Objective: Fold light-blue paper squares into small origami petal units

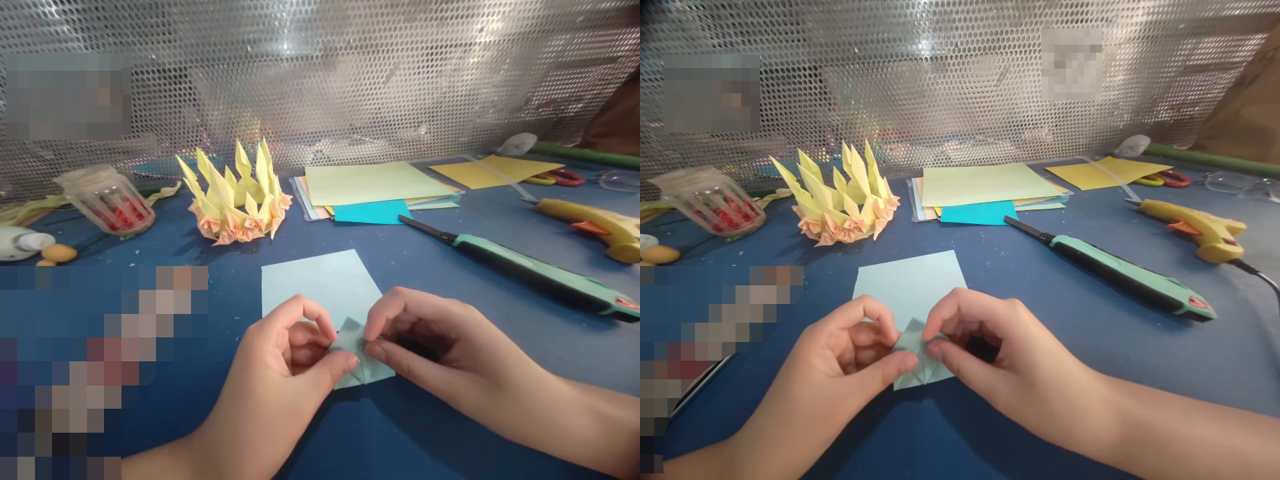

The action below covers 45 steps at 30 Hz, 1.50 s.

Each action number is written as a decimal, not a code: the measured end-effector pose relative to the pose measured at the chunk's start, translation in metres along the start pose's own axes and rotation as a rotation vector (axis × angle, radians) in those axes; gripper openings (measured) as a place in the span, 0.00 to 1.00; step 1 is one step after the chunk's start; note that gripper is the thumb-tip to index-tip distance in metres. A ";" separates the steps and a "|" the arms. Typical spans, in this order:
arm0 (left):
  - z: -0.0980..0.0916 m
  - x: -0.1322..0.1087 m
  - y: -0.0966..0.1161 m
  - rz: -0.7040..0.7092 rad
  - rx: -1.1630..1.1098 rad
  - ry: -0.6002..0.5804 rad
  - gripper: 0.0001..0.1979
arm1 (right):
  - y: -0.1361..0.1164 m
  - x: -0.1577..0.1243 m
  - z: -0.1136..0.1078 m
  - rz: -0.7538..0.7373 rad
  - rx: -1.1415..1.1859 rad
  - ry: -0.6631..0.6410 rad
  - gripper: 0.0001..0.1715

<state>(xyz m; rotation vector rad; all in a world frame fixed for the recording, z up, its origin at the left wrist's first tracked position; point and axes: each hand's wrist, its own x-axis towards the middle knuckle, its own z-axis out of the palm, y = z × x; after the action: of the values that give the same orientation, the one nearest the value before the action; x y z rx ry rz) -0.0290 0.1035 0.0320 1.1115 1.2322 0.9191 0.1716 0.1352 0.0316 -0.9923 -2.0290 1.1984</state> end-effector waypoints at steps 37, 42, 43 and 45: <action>0.001 0.002 -0.001 0.050 0.099 0.026 0.04 | 0.001 -0.004 0.005 -0.050 0.014 0.020 0.05; 0.002 0.002 0.002 0.022 0.089 0.026 0.06 | 0.003 -0.009 0.007 -0.025 0.016 -0.021 0.06; 0.001 0.002 0.002 0.013 0.076 0.018 0.05 | 0.003 -0.009 0.007 -0.018 0.011 -0.027 0.06; 0.001 0.003 0.002 -0.005 0.043 0.022 0.05 | 0.002 -0.009 0.006 -0.010 -0.004 -0.037 0.06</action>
<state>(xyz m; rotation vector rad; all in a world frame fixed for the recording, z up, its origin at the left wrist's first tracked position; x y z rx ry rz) -0.0275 0.1061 0.0331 1.1345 1.2776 0.9061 0.1724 0.1258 0.0257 -0.9677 -2.0637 1.2162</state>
